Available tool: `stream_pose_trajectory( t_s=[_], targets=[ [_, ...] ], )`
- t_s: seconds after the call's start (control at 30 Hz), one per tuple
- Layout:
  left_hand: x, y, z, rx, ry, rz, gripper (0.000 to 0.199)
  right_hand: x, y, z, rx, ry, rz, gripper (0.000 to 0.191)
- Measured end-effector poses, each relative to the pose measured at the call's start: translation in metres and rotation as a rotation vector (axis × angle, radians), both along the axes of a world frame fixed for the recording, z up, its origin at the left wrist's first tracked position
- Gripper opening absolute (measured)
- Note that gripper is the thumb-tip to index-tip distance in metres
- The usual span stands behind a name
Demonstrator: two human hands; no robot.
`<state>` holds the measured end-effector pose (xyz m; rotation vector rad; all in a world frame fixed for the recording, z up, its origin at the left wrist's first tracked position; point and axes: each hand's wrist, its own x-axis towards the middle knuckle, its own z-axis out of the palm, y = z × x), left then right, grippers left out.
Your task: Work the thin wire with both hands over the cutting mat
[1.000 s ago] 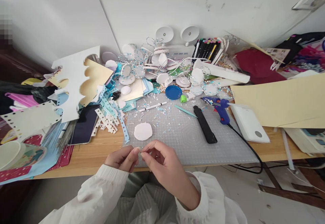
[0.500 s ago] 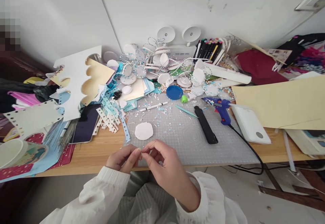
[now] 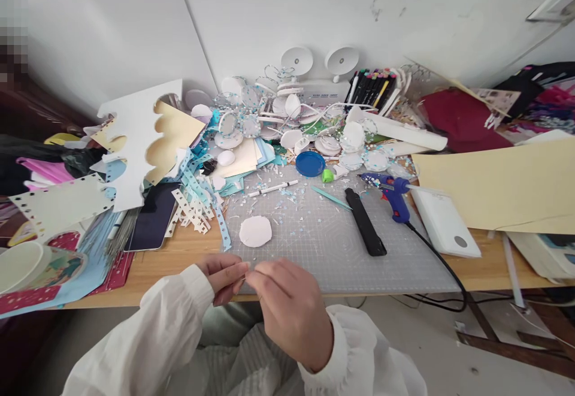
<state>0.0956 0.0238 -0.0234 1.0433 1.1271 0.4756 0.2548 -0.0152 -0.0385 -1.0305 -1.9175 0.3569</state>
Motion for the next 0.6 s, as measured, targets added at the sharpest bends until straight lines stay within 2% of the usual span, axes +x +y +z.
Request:
stream_pose_trajectory(
  t_s=[0.07, 0.1, 0.17, 0.27, 0.33, 0.4, 0.5, 0.53, 0.6],
  targets=[
    [-0.002, 0.000, 0.000, 0.004, 0.006, -0.032, 0.047, 0.001, -0.001, -0.002, 0.053, -0.034, 0.015, 0.031],
    [-0.003, -0.002, 0.000, 0.068, 0.058, -0.014, 0.045, 0.001, -0.001, -0.003, 0.037, -0.024, 0.009, 0.030],
    [-0.003, -0.009, 0.000, 0.315, 0.244, 0.076, 0.037, 0.001, -0.001, -0.004, -0.030, 0.028, -0.023, 0.026],
    [-0.002, -0.022, -0.003, 0.785, 0.487, 0.189, 0.018, 0.001, 0.000, -0.003, -0.124, 0.115, -0.068, 0.021],
    [-0.002, -0.027, -0.007, 1.033, 0.518, 0.189, 0.018, 0.000, 0.000, -0.002, -0.182, 0.173, -0.076, 0.018],
    [-0.001, -0.029, -0.013, 1.205, 0.514, 0.160, 0.019, -0.001, -0.001, 0.000, -0.229, 0.214, -0.069, 0.016],
    [-0.002, -0.027, -0.019, 1.292, 0.525, 0.113, 0.018, 0.000, -0.001, 0.002, -0.281, 0.243, -0.054, 0.014],
    [-0.003, -0.026, -0.018, 1.255, 0.513, 0.097, 0.019, 0.000, -0.002, 0.003, -0.299, 0.249, -0.047, 0.013],
    [-0.006, -0.026, -0.014, 1.069, 0.420, 0.045, 0.019, 0.003, -0.002, 0.007, -0.344, 0.266, -0.017, 0.012]
  ],
)
